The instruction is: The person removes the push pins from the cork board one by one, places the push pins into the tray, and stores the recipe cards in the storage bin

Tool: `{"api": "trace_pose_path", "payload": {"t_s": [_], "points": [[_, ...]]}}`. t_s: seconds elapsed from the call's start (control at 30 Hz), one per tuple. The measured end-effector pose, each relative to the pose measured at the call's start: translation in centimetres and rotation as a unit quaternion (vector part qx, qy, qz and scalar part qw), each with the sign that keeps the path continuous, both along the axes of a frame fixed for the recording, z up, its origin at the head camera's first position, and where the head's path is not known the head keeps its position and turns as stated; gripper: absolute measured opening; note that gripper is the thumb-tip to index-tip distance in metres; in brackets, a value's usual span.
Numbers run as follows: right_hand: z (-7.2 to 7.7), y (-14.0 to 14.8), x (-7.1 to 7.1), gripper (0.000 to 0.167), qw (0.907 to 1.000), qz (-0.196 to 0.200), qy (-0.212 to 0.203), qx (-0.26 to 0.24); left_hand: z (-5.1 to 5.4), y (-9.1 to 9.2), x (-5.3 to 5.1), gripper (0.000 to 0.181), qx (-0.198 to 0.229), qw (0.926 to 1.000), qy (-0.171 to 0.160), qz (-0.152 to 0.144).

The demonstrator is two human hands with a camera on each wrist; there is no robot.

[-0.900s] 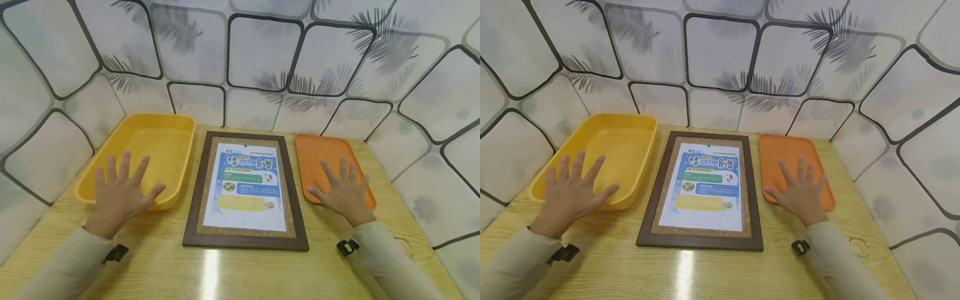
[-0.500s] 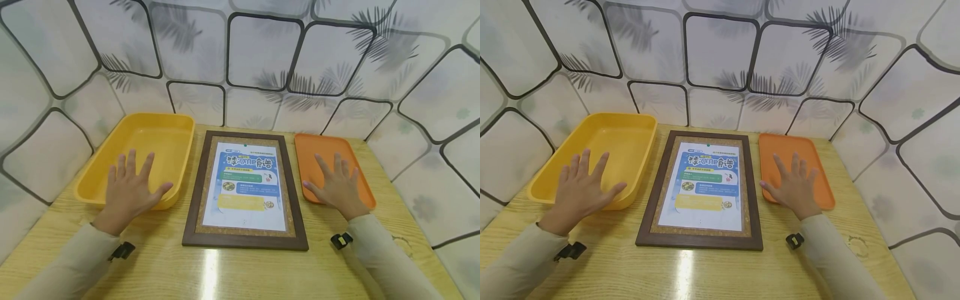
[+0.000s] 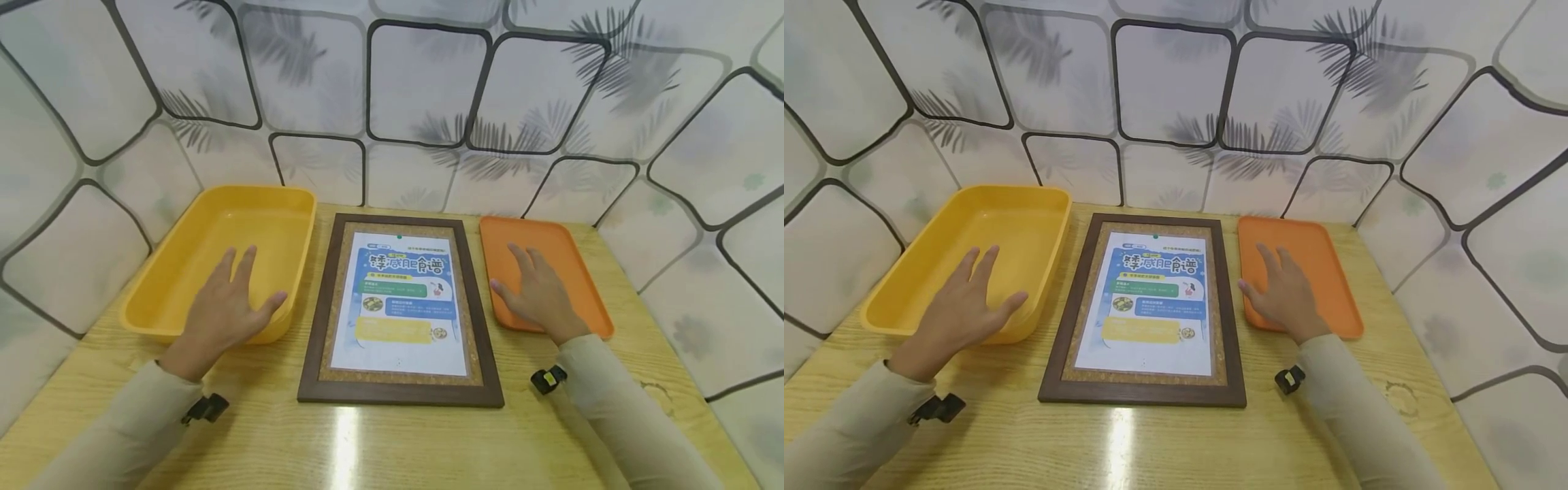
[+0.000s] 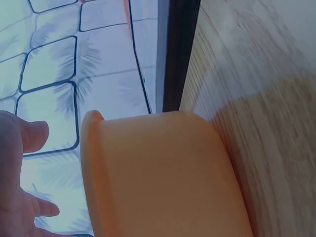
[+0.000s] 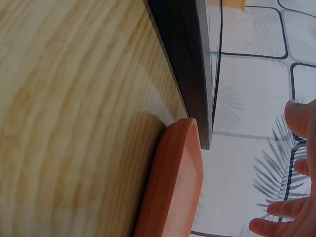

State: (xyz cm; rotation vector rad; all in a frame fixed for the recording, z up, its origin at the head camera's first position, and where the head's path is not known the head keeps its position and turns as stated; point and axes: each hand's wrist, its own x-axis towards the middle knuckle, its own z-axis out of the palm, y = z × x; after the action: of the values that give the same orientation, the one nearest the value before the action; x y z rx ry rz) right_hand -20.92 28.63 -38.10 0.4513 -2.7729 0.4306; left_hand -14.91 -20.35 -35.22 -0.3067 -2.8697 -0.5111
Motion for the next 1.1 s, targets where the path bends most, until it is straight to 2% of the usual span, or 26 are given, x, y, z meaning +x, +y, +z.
{"api": "trace_pose_path", "payload": {"t_s": [0.2,0.4,0.6,0.73,0.93,1.1], "points": [[0.2,-0.4,-0.5,0.071,0.9989,-0.002,-0.032,-0.035,0.2,0.2,-0.1,0.089,0.039,0.9982,-0.046,-0.010],[0.2,-0.7,-1.1,0.069,0.9959,0.004,-0.059,-0.068,0.3,0.7,-0.1,0.088,0.079,0.9945,-0.063,-0.026],[0.3,-1.1,-1.8,0.069,0.9927,-0.003,-0.086,-0.085,0.7,1.3,-0.3,0.088,0.108,0.9896,-0.092,-0.022],[0.2,-1.4,-2.2,0.069,0.9900,-0.015,-0.104,-0.095,0.9,1.5,-0.5,0.085,0.112,0.9886,-0.097,-0.027],[0.4,-2.0,-2.7,0.068,0.9857,-0.009,-0.116,-0.122,1.1,1.6,-0.6,0.076,0.138,0.9849,-0.101,-0.029],[0.8,-2.4,-3.2,0.066,0.9811,0.004,-0.136,-0.138,1.3,1.8,-0.7,0.071,0.181,0.9758,-0.118,-0.033]]}}
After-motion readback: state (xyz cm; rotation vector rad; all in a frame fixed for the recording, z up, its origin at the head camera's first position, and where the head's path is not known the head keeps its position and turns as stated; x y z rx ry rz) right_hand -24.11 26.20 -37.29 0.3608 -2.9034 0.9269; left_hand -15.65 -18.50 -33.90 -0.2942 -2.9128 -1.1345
